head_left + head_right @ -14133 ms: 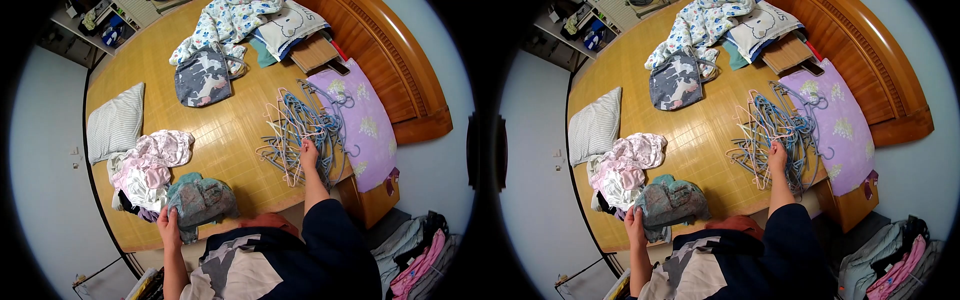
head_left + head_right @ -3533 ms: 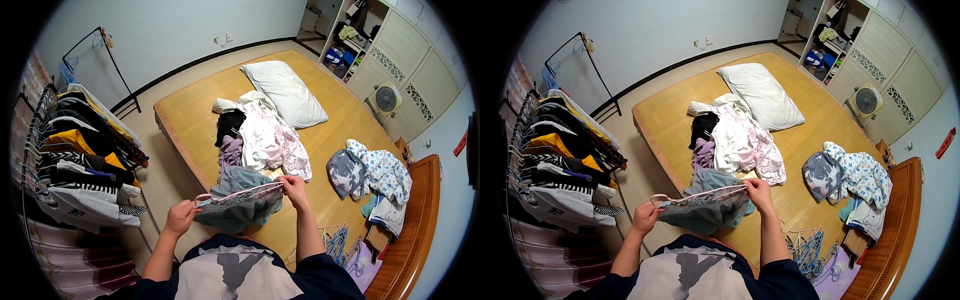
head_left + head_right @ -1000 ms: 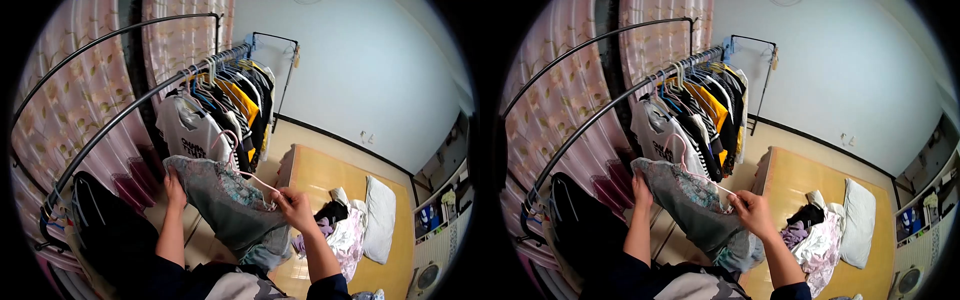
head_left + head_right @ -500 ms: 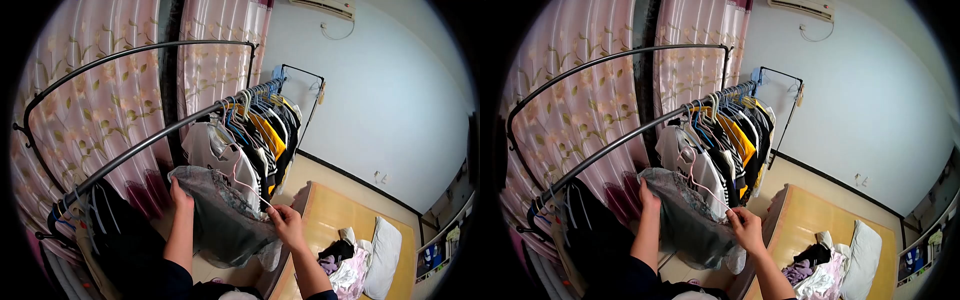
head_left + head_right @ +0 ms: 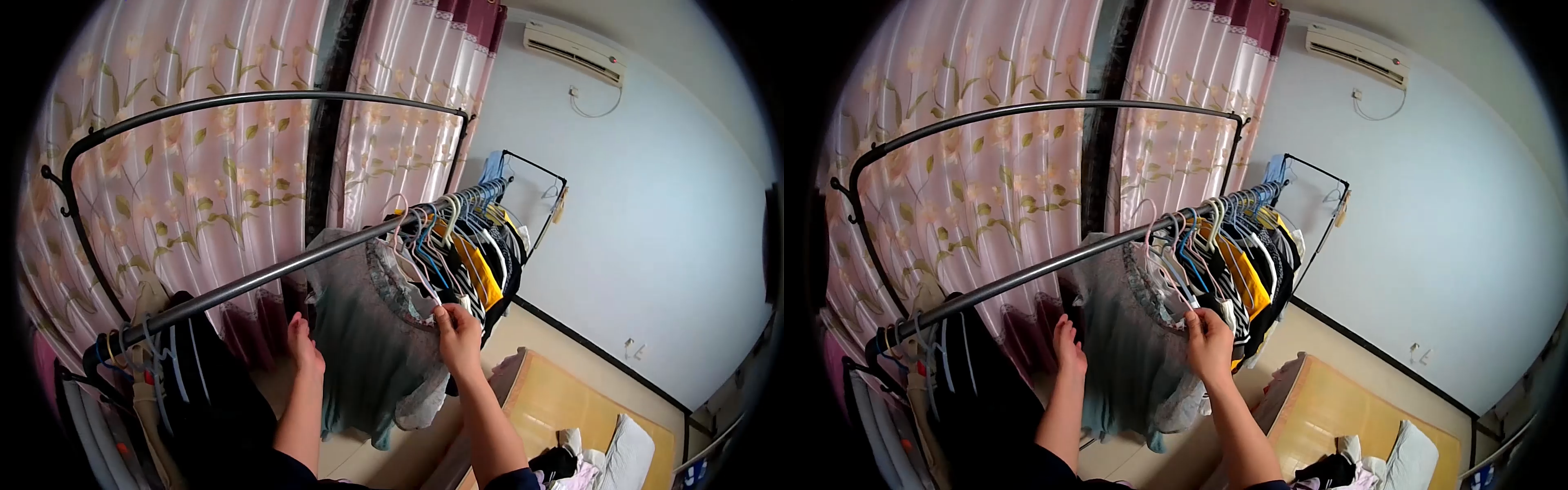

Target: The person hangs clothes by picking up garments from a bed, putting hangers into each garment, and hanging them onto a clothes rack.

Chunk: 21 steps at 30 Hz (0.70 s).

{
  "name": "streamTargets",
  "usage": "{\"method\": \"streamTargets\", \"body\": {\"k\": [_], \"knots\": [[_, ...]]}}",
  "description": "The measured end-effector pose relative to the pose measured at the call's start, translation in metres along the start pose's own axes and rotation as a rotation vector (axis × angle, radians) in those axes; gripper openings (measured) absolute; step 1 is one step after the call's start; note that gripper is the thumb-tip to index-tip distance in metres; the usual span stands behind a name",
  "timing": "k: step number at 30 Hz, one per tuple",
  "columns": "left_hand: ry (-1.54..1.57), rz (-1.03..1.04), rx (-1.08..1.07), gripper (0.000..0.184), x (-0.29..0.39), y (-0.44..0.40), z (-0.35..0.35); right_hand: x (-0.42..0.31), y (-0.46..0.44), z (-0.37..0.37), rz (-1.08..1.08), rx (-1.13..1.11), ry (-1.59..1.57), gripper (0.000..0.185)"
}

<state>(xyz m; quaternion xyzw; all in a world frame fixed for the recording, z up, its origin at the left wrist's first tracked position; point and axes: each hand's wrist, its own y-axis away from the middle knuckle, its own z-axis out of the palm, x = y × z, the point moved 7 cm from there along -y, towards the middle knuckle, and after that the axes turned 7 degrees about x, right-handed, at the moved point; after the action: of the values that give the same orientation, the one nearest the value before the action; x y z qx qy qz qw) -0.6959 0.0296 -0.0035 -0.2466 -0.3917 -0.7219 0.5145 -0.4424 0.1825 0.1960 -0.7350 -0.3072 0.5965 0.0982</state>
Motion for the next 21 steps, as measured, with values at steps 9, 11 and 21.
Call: {"method": "streamTargets", "body": {"k": [9,11,21], "knots": [[-0.107,0.06,-0.113,0.034,-0.015,0.007,-0.006,0.027,-0.005,0.012,-0.004,0.064,0.145,0.022],[-0.135,0.126,-0.139,0.033,-0.012,0.016,0.0,0.029,-0.003,0.011,0.0,0.054,0.165,0.02],[-0.317,0.108,-0.263,0.03,-0.048,0.059,0.014,0.036,0.033,-0.044,-0.04,-0.032,0.064,0.016]]}}
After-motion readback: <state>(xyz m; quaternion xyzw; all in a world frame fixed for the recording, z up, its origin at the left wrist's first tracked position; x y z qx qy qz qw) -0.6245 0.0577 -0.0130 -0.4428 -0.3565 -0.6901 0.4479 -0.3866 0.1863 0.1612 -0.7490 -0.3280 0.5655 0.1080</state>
